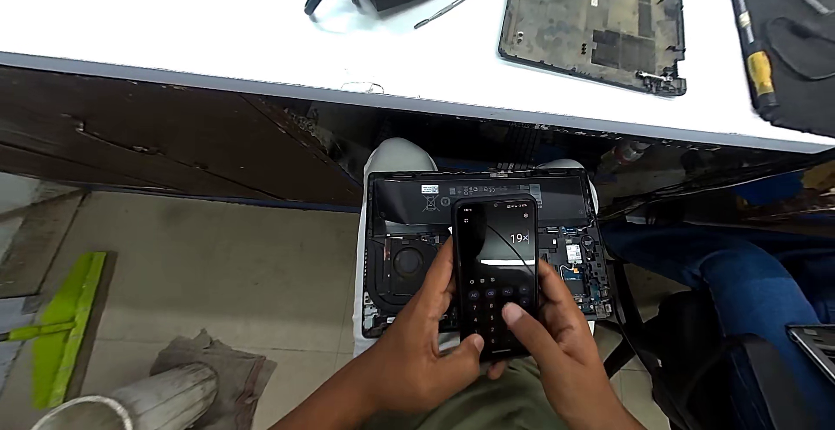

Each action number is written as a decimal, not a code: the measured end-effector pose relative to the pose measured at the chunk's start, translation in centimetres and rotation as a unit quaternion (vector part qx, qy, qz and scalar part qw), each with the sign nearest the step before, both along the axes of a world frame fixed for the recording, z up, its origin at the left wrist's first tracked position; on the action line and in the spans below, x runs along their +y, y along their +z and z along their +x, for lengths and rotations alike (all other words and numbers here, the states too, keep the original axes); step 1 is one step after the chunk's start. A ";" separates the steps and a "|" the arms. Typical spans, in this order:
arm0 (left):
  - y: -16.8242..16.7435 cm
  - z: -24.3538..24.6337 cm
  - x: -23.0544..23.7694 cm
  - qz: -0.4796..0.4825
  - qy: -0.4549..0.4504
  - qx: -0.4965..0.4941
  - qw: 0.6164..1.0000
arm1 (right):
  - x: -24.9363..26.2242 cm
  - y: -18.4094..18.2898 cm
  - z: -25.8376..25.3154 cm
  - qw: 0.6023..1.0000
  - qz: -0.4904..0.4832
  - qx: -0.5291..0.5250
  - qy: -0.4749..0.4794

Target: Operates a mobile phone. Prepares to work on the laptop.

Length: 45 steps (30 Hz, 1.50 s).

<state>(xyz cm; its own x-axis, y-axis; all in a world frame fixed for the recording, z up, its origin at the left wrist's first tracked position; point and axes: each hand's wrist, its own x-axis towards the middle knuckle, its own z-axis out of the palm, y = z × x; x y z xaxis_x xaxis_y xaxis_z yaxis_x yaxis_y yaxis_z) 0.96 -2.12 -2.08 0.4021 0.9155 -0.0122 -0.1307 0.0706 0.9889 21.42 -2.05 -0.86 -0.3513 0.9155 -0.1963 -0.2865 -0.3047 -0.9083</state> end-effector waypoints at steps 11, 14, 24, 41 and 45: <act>-0.2 -0.4 0.2 -0.003 0.004 -0.005 1.000 | 0.0 0.0 0.5 0.998 0.015 0.022 0.048; -0.1 -0.4 0.3 -0.010 0.008 -0.008 1.000 | -0.1 -0.2 0.5 0.998 0.018 0.017 0.063; -0.1 -0.5 0.4 -0.009 0.014 -0.008 1.000 | 0.0 -0.5 0.6 0.993 0.064 -0.009 0.103; -0.2 -0.1 0.4 0.007 0.003 -0.011 1.000 | 0.0 -0.1 0.6 0.998 0.021 0.013 0.051; -0.2 0.1 0.4 0.018 -0.002 -0.003 1.000 | 0.1 -0.1 0.8 0.999 0.013 0.022 0.037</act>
